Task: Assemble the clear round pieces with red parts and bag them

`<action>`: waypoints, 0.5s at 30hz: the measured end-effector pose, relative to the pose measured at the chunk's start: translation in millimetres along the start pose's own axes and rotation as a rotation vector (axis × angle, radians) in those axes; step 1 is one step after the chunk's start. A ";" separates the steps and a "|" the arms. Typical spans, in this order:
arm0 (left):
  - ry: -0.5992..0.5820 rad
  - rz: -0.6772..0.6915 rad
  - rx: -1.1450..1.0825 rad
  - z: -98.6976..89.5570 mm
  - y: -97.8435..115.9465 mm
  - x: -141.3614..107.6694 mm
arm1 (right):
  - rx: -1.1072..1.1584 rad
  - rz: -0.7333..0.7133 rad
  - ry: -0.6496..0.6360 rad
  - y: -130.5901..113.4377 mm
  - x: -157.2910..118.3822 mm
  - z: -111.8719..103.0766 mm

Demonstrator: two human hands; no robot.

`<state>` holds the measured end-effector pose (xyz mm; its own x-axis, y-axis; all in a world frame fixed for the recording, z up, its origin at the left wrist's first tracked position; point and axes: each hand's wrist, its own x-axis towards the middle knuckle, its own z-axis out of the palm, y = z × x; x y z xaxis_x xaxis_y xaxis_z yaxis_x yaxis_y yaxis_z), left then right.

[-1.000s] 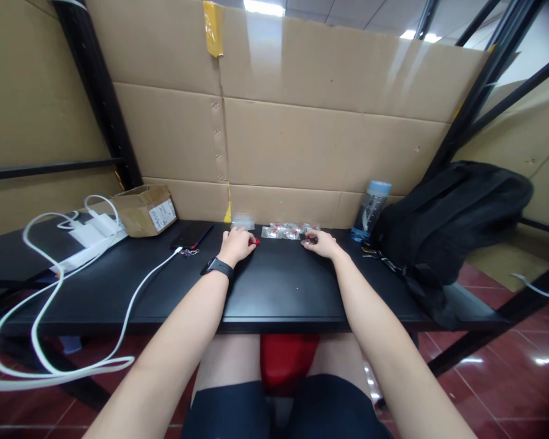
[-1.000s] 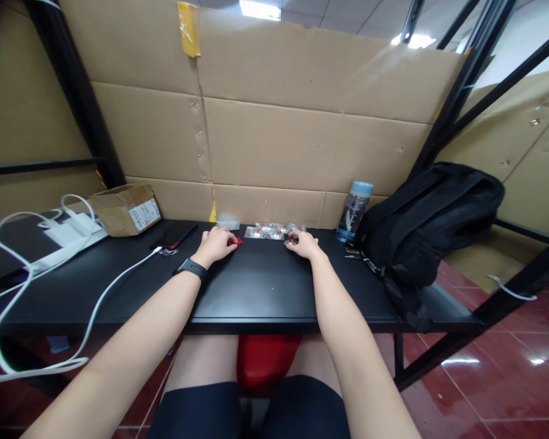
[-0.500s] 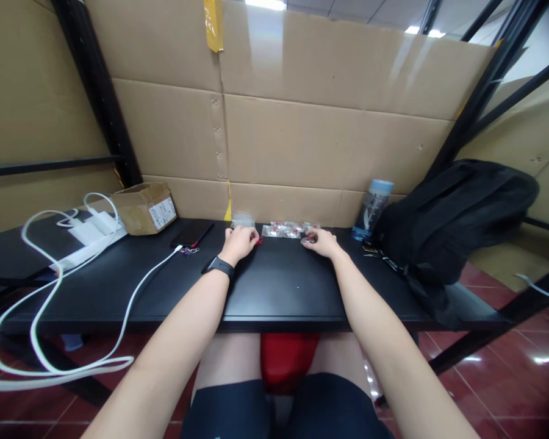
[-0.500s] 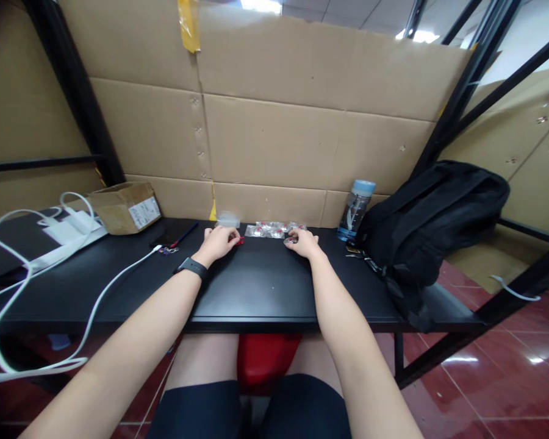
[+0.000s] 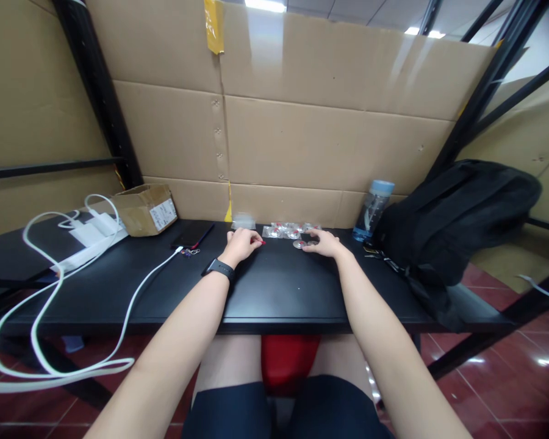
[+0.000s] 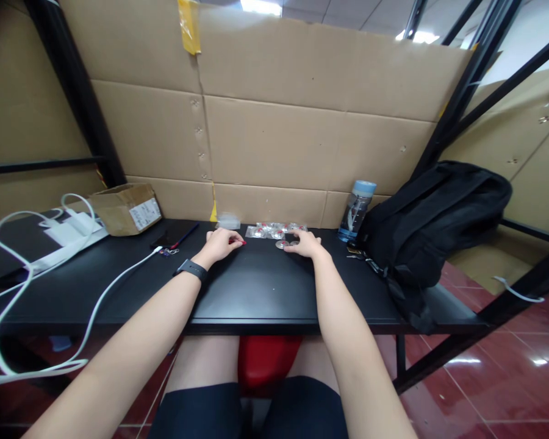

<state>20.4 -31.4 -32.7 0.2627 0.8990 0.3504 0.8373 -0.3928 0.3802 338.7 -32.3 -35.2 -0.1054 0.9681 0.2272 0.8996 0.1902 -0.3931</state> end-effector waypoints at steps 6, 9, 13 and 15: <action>0.019 -0.006 0.014 -0.3 3.6 -0.8 | 0.094 -0.030 -0.046 24.0 -0.8 -4.7; 0.038 0.001 0.007 -1.1 8.5 -2.3 | 0.093 -0.013 -0.023 22.1 0.2 -2.3; 0.059 0.018 -0.054 -1.4 15.6 -3.0 | 0.130 -0.006 -0.027 21.3 1.7 -0.4; 0.061 0.030 -0.089 -0.9 18.3 -2.7 | 0.168 0.004 -0.016 22.8 1.7 -0.7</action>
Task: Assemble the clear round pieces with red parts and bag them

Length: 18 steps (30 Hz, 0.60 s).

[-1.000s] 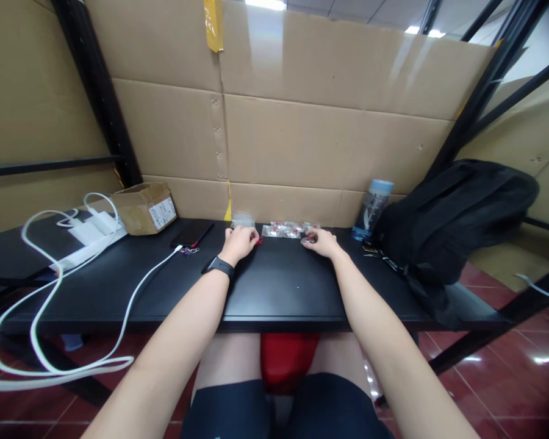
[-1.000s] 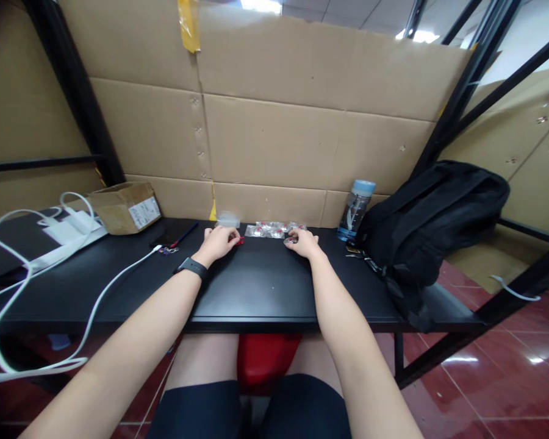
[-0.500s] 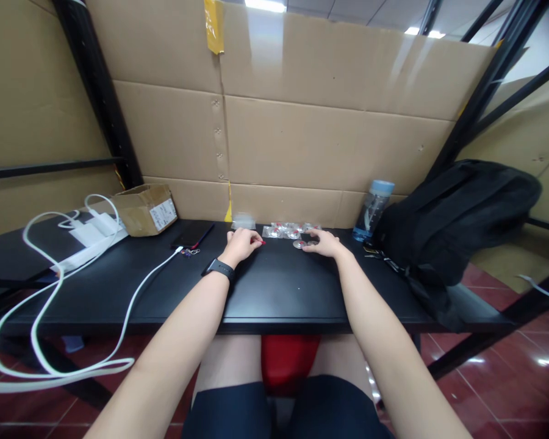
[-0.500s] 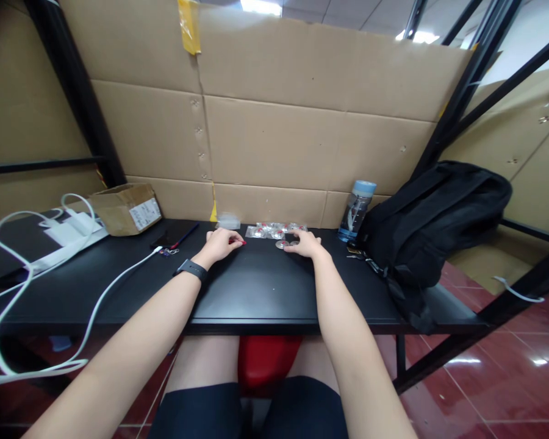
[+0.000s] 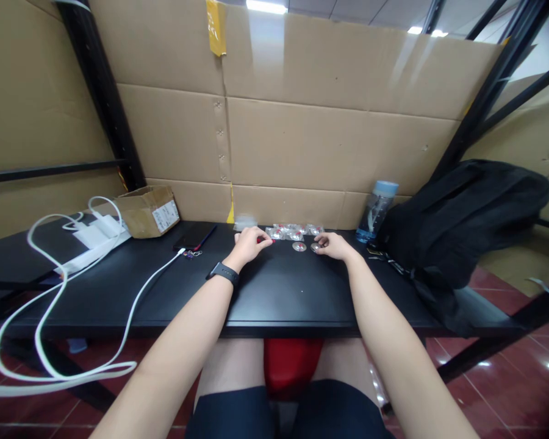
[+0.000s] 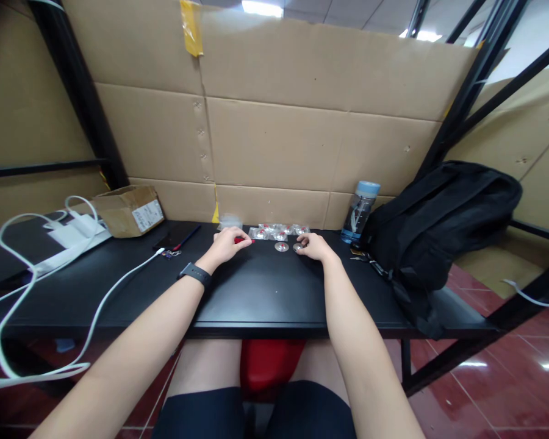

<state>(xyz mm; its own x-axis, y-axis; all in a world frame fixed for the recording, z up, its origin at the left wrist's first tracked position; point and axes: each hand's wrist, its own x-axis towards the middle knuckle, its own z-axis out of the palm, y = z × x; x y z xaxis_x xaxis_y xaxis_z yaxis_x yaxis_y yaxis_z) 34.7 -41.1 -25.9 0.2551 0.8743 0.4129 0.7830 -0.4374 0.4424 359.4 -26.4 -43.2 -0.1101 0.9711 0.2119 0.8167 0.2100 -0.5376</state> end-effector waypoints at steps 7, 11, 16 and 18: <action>0.043 0.056 -0.083 0.8 12.8 -1.5 | 0.364 -0.159 0.181 -40.1 -9.1 4.1; 0.046 0.055 -0.168 5.5 18.4 -1.5 | 0.601 -0.345 0.115 -86.6 -17.2 23.1; 0.039 0.057 -0.261 15.1 13.2 2.3 | 0.678 -0.432 0.106 -109.6 -20.5 44.6; 0.042 0.068 -0.291 17.1 10.9 3.4 | 0.681 -0.427 0.111 -108.4 -20.0 46.5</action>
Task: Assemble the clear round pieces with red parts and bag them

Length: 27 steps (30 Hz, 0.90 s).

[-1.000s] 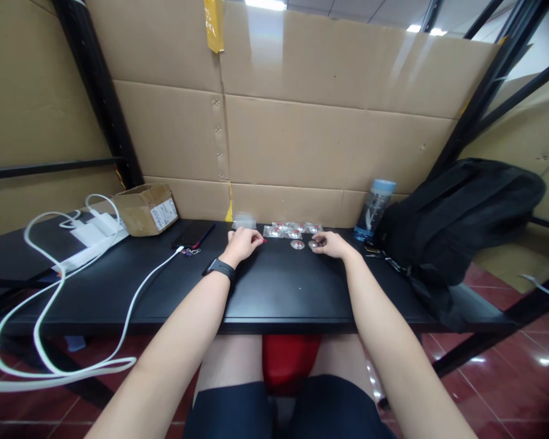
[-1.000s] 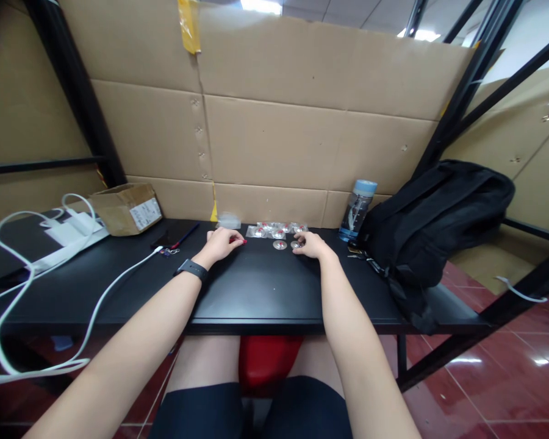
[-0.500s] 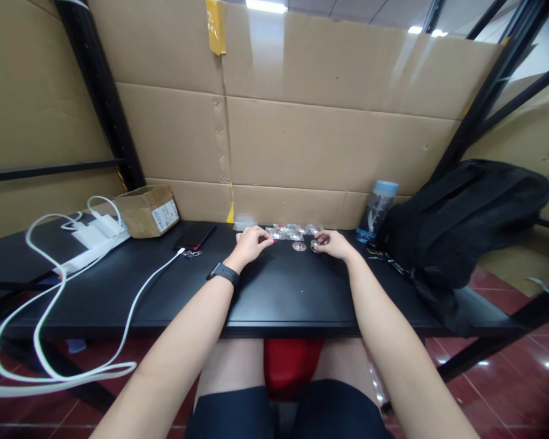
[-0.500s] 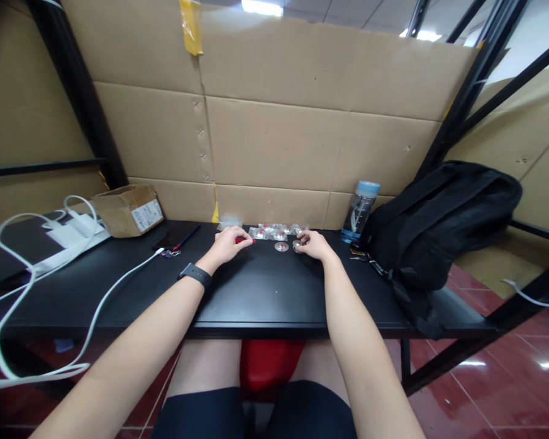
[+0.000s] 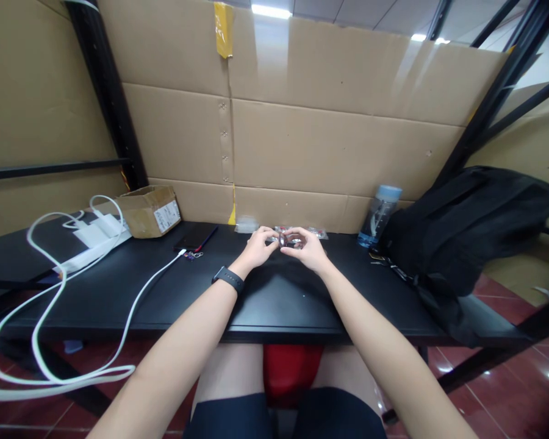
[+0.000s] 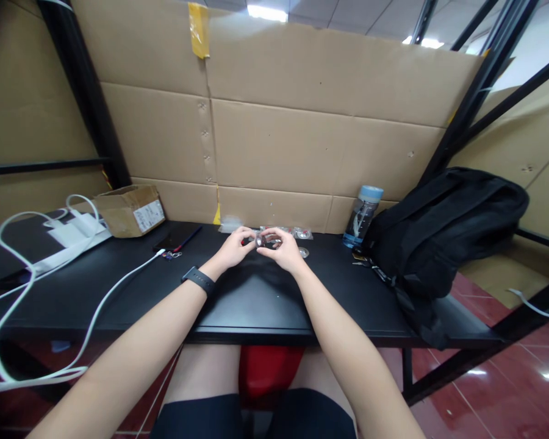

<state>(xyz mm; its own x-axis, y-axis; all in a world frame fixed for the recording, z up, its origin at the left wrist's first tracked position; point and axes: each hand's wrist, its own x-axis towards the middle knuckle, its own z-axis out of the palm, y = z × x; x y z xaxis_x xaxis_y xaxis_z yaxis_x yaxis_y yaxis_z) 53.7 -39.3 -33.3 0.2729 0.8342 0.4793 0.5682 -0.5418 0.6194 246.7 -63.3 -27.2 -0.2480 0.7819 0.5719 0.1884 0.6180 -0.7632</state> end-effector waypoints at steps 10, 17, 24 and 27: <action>0.112 0.060 0.012 1.8 7.3 -3.8 | 0.179 0.104 0.024 -0.9 -2.2 1.0; 0.156 0.089 0.111 0.1 21.2 -10.6 | 0.283 0.143 0.056 1.6 -4.2 0.7; 0.170 0.091 0.185 0.6 25.0 -12.6 | 0.280 0.132 0.021 7.2 -3.5 -0.9; 0.171 0.084 0.199 1.3 25.5 -13.1 | 0.269 0.136 0.012 9.2 -3.0 -1.3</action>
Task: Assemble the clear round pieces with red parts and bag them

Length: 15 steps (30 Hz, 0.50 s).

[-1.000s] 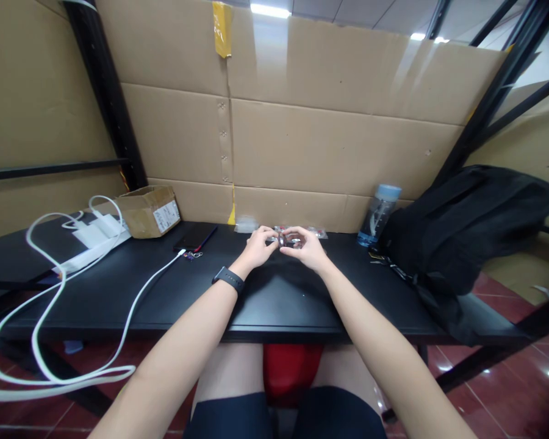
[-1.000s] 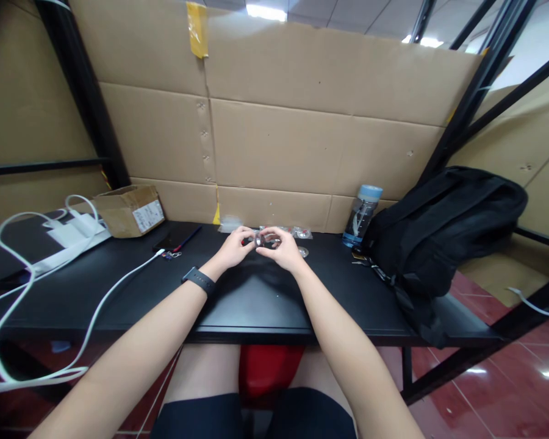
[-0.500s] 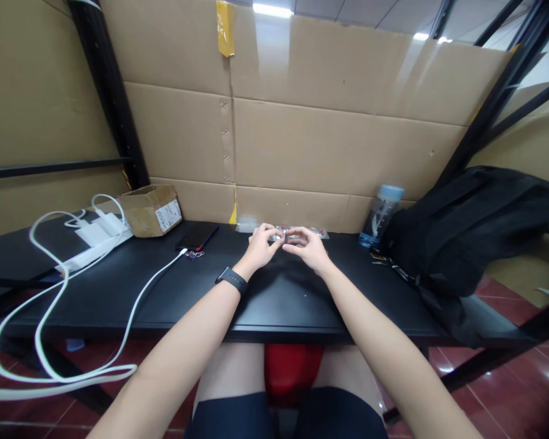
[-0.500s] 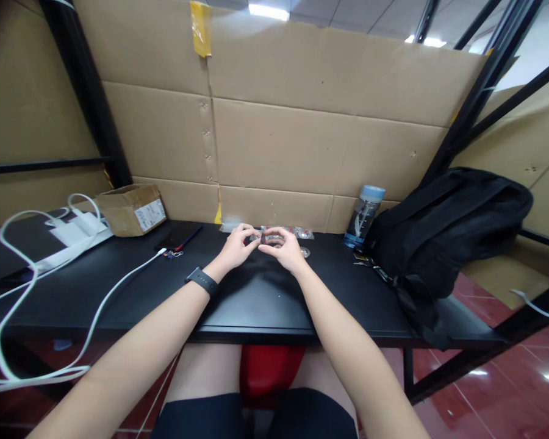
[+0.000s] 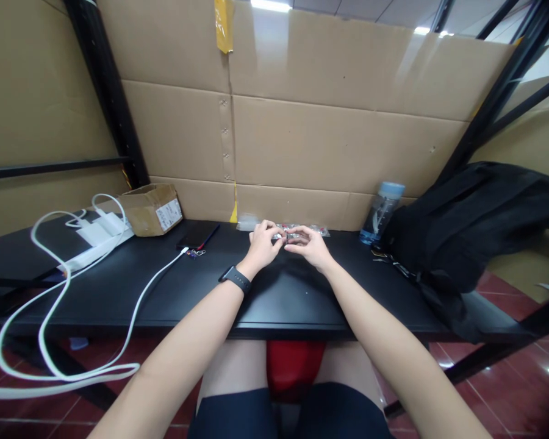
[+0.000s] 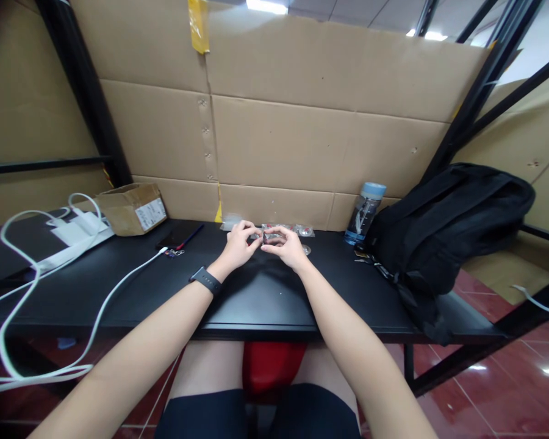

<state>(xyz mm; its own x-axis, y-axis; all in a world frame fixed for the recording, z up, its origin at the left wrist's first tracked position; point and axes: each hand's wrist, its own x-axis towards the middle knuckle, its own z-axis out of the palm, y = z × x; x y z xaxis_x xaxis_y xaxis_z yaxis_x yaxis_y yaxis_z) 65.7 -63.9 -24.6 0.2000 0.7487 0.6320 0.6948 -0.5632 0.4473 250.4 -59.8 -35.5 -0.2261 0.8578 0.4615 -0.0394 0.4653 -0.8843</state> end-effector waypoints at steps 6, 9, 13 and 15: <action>-0.029 -0.068 -0.028 2.8 1.6 0.3 | -0.105 -0.071 0.008 1.0 2.4 -1.0; -0.080 -0.128 -0.051 4.1 2.3 1.2 | -0.170 -0.133 -0.008 1.1 3.3 -1.9; -0.129 -0.188 -0.043 5.0 3.2 1.5 | -0.286 -0.172 0.001 1.7 3.5 -1.1; -0.104 -0.194 -0.041 4.2 3.8 1.2 | -0.290 -0.159 0.012 2.0 3.8 0.6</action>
<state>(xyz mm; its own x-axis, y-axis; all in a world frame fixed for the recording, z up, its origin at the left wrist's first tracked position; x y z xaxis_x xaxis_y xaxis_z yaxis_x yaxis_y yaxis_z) 71.5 -63.7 -24.8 0.1369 0.8750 0.4644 0.6987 -0.4176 0.5809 248.9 -55.8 -35.6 -0.2273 0.7712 0.5946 0.2058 0.6349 -0.7447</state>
